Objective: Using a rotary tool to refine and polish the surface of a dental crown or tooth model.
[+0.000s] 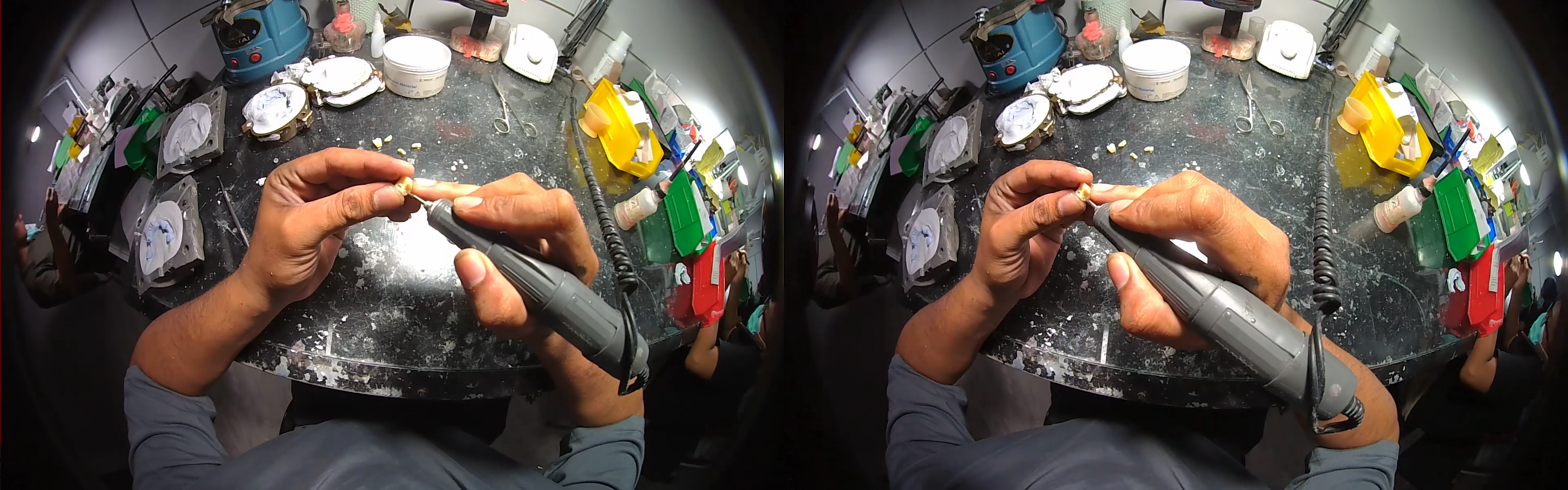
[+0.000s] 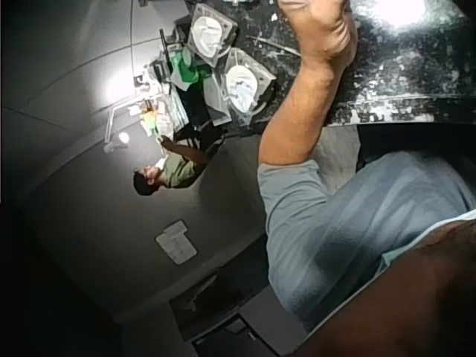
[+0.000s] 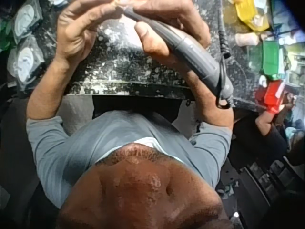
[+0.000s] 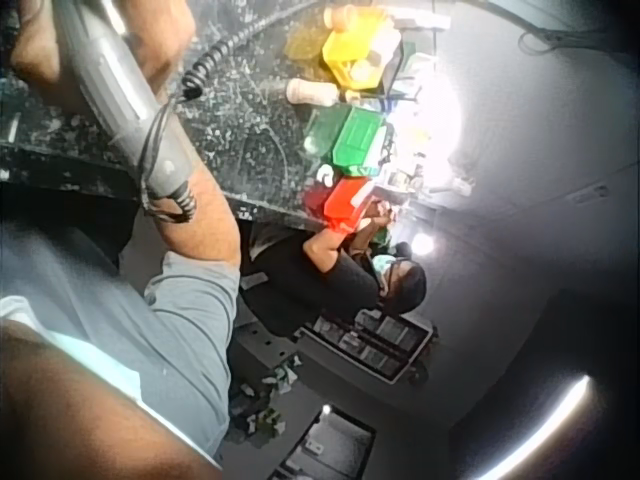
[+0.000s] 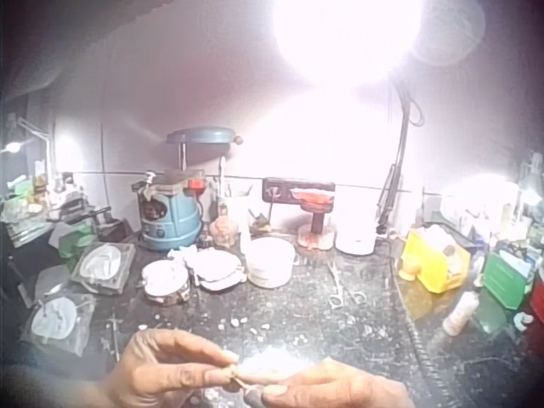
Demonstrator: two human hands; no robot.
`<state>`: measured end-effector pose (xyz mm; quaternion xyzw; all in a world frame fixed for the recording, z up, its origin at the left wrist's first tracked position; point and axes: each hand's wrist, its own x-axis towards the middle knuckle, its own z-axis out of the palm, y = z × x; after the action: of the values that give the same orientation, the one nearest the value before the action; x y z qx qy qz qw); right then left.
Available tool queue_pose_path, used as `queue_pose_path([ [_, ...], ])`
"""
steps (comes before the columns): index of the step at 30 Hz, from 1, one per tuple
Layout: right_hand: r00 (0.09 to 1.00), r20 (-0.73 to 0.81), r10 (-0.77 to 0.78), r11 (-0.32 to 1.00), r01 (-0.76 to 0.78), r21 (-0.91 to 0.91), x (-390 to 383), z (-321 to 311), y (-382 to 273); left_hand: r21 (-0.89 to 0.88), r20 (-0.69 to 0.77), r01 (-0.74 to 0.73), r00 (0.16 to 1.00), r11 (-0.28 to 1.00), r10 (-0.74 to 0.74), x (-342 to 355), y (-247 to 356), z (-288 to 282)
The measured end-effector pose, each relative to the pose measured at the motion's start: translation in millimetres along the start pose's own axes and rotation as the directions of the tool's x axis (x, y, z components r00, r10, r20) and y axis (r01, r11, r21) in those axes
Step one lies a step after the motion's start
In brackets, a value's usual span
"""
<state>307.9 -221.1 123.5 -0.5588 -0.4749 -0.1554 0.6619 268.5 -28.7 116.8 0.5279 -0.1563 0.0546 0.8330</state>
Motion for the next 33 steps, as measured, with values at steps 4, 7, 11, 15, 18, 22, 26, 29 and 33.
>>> queue_pose_path([
  [4,0.984,0.175,0.033,0.993,-0.012,-0.121,0.6,-8.0,-7.6,0.011,-0.018,-0.004,1.000,1.000,0.004,-1.7,0.8,2.9],
  [7,0.984,0.180,0.011,0.988,0.017,-0.156,-0.3,-7.5,-6.3,0.014,-0.027,-0.009,1.000,1.000,0.009,-1.5,0.9,3.0],
  [11,1.000,0.027,0.009,0.999,-0.008,-0.049,1.6,-0.1,-7.0,0.028,-0.002,-0.013,1.000,1.000,0.013,-1.1,3.1,2.2],
  [15,1.000,-0.017,0.022,1.000,-0.022,0.014,0.4,3.0,-3.9,0.026,-0.013,0.000,1.000,1.000,0.000,-0.8,2.5,1.5],
  [18,0.998,-0.037,0.047,0.999,-0.046,0.016,0.5,1.2,-6.4,-0.010,0.000,0.012,1.000,1.000,-0.012,0.3,0.3,2.2],
  [22,0.995,0.090,0.048,0.997,-0.042,-0.069,2.6,-5.9,-9.4,-0.022,-0.023,0.015,1.000,1.000,-0.016,-2.6,0.9,1.5],
  [26,1.000,0.001,0.013,0.999,-0.013,-0.033,2.3,1.5,-6.8,-0.003,-0.027,0.008,1.000,1.000,-0.008,-2.4,0.9,1.2],
  [29,1.000,-0.014,0.004,1.000,-0.004,0.002,0.7,0.4,-3.8,-0.028,-0.005,0.021,1.000,0.999,-0.022,-0.8,0.9,2.8],
  [33,1.000,0.003,0.012,1.000,-0.012,-0.006,1.5,1.1,-3.9,-0.045,-0.013,0.022,1.000,0.999,-0.022,-2.1,2.6,3.9],
])
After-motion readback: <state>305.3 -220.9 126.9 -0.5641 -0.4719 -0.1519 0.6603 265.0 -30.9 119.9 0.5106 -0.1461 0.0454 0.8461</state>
